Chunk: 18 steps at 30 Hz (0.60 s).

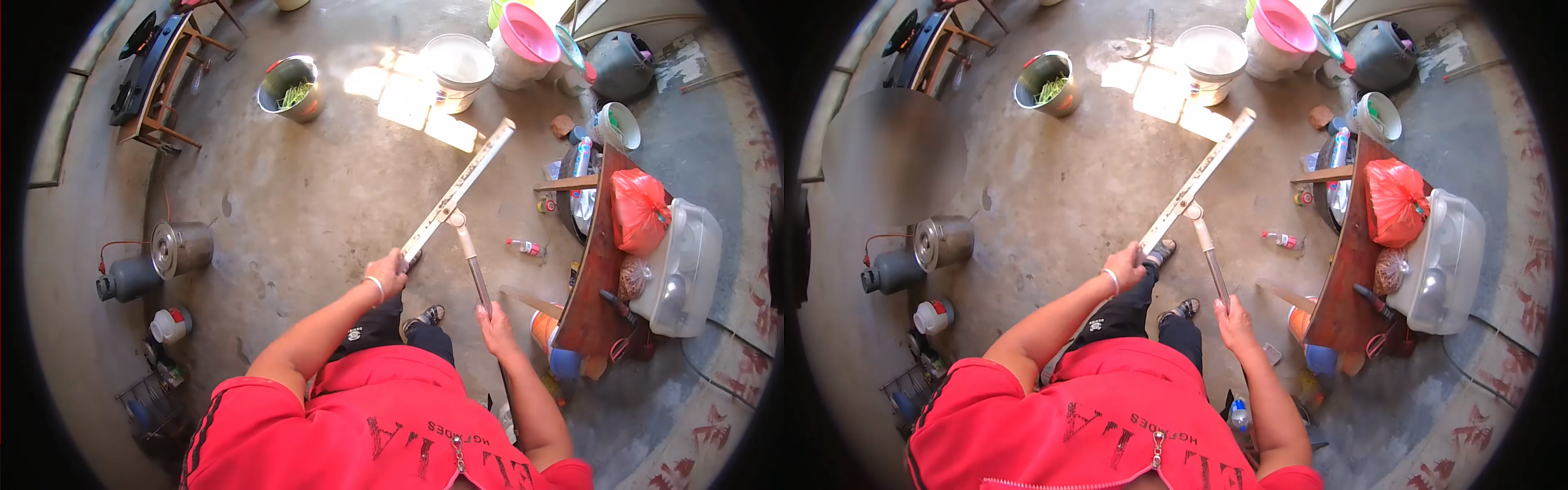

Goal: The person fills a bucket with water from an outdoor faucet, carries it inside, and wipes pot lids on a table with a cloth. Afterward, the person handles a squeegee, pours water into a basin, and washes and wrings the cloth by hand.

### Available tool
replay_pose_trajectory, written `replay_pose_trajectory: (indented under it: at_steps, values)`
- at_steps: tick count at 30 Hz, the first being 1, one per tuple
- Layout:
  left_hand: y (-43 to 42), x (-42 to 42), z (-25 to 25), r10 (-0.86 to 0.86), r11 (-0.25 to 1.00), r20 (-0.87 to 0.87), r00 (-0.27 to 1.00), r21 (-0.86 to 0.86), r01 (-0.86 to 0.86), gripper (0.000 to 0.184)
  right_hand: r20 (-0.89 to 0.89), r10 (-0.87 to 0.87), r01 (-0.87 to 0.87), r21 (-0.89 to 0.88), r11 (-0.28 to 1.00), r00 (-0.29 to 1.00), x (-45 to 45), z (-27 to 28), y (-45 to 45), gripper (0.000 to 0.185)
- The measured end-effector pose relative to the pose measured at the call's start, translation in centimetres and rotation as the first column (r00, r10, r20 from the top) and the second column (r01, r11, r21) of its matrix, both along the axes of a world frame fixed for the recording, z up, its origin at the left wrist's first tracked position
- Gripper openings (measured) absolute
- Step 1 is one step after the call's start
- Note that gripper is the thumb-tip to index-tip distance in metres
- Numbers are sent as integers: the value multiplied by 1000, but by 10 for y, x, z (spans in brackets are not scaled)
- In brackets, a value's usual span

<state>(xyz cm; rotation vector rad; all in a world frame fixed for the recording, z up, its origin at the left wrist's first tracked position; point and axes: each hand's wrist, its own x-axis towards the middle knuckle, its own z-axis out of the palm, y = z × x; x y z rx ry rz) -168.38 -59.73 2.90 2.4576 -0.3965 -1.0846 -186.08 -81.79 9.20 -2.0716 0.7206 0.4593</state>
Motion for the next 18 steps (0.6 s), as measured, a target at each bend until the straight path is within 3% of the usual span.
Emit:
replay_pose_trajectory:
  at_steps: [3, 8, 11, 13, 14, 15, 17, 18]
  values:
    - [31, 38, 7, -192, 981, 23, 981, 36, 191, 30, -81, 101, -100, 14, 995, 992, -31, 15, -5, 33]
    - [41, 62, 14, -439, 866, -119, 891, 207, 454, 35, -151, 219, -207, 92, 974, 964, -71, 24, 2, 36]
    - [47, 47, -7, -467, 827, -68, 882, 319, 463, 46, -235, 207, -174, 151, 973, 950, -89, 9, 17, 37]
    - [49, 31, 3, -449, 839, 90, 889, 385, 385, 56, -278, 181, -135, 176, 975, 943, -82, -2, 23, 37]
    - [54, 20, -4, -432, 857, 267, 861, 420, 300, 61, -360, 115, -21, 254, 967, 926, -79, -6, 26, 34]
    - [59, 12, -5, -432, 856, 264, 862, 422, 300, 61, -451, 51, 107, 318, 942, 891, -79, -8, 28, 31]
    - [69, -7, -2, -148, 968, 479, 865, 249, 28, 61, -458, 39, 163, 393, 905, 888, -61, -1, 26, 26]
    - [82, -19, -7, -73, 982, 449, 891, 190, -15, 61, -414, 21, 202, 487, 850, 910, -56, -4, 21, 26]
